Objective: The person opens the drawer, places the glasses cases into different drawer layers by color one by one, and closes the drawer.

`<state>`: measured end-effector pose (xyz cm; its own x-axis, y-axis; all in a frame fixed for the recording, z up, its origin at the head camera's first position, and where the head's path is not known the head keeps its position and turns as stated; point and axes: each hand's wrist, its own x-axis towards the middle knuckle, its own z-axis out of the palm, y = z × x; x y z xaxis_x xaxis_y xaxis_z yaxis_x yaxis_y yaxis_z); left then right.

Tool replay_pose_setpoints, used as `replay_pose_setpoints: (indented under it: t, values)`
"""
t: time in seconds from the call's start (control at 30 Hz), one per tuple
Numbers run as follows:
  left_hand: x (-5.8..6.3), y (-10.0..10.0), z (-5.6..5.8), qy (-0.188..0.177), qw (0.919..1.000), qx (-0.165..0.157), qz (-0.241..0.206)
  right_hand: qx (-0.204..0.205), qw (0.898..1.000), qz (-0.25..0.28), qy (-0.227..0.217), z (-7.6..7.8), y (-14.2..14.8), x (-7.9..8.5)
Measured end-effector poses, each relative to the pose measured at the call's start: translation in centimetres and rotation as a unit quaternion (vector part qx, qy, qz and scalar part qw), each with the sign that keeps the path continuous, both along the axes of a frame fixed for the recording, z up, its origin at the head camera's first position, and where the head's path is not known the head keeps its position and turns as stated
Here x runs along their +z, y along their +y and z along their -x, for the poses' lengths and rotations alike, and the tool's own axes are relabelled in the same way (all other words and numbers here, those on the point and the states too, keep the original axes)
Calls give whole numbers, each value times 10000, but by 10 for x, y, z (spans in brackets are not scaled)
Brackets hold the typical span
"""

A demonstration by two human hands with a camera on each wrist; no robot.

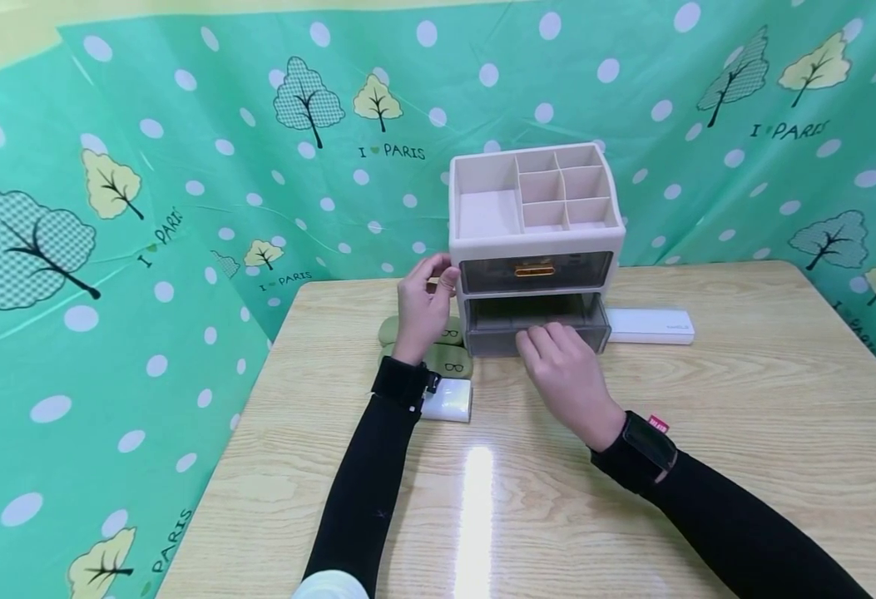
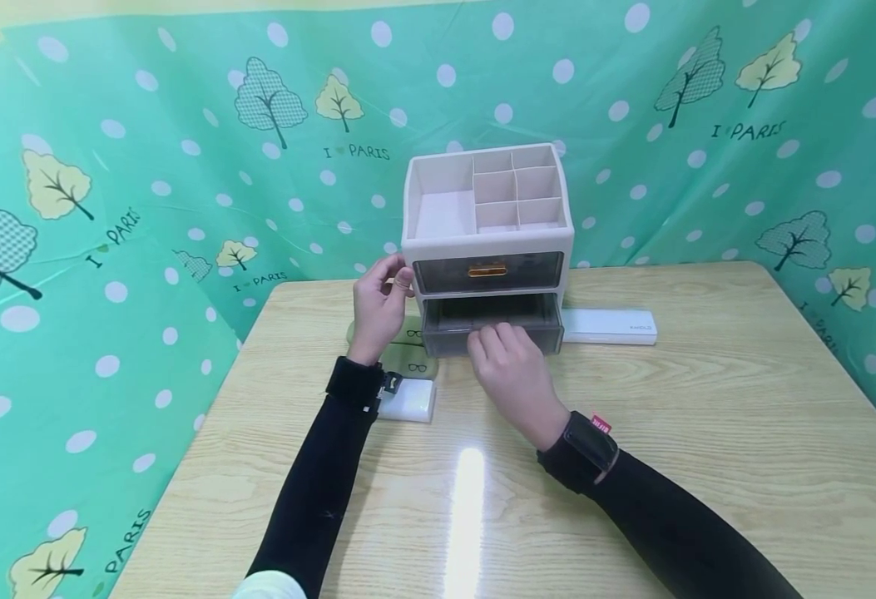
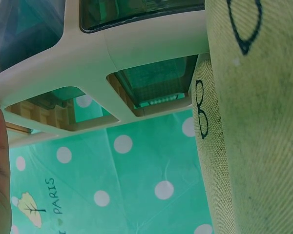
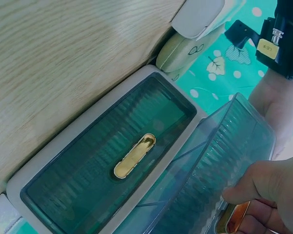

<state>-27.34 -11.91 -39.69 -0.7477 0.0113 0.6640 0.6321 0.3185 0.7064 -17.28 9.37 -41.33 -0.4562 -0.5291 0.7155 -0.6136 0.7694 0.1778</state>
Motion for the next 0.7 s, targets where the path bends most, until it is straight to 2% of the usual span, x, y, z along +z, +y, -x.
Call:
replay_pose_setpoints:
  t: [0.17,0.43,0.7]
  values:
    - [8,3,-8,17,10000,-4,-43,35,10000,37,51,-3,-1,-2]
    - [-5,-1,4,65,10000,49,13,92,9998,25,161,-11,-1,-5]
    - [5,2,-5,68,10000,38,1,31,9998,-81,184,-21,-3,-3]
